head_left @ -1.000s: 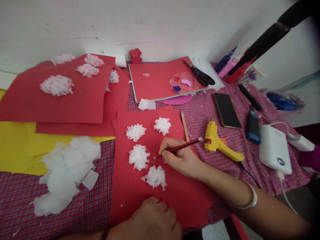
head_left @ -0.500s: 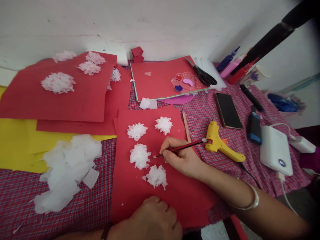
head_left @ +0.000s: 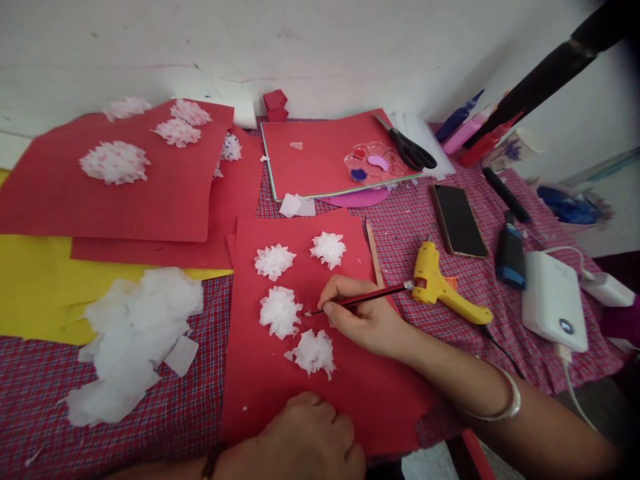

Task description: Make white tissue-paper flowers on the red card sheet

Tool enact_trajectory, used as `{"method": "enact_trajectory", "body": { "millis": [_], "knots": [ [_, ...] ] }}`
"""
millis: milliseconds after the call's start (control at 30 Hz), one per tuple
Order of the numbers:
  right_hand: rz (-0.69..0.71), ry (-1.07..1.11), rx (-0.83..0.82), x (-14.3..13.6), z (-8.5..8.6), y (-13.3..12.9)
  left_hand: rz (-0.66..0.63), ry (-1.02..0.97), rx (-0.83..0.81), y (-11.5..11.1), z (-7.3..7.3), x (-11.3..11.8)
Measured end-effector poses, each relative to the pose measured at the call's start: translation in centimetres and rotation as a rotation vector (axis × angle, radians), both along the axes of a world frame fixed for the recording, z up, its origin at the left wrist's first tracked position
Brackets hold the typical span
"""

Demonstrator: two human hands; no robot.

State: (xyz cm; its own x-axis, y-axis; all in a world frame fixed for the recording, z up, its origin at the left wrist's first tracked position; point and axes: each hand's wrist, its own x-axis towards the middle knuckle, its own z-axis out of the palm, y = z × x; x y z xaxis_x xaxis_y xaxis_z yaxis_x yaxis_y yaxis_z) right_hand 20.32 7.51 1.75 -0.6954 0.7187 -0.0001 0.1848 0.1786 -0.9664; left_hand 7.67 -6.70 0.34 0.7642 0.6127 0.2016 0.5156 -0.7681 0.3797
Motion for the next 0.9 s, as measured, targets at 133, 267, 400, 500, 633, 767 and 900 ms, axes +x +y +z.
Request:
{"method": "enact_trajectory", "body": {
  "millis": [133,267,400,500,633,767,900],
  "knots": [
    [0.008,-0.014,-0.008,0.04,-0.05,0.02,-0.023,0.009,-0.009,0.13,0.01,0.00],
    [0.013,-0.009,-0.031,0.08,-0.03,-0.04,-0.029,0.013,-0.013,0.16,-0.03,-0.01],
    [0.017,-0.013,-0.033,0.13,0.01,-0.06,-0.033,0.019,-0.022,0.15,-0.02,-0.02],
    [0.019,-0.012,-0.024,0.14,0.05,0.00,-0.046,0.037,-0.042,0.17,0.12,-0.02],
    [0.027,-0.008,-0.007,0.13,0.22,0.11,-0.061,0.047,-0.065,0.20,0.22,-0.04],
    [0.029,-0.015,-0.001,0.14,0.34,0.15,-0.054,0.038,-0.052,0.18,0.12,-0.04],
    [0.032,-0.012,-0.006,0.18,0.31,0.16,-0.056,0.044,-0.067,0.23,0.17,-0.04]
  ]
}}
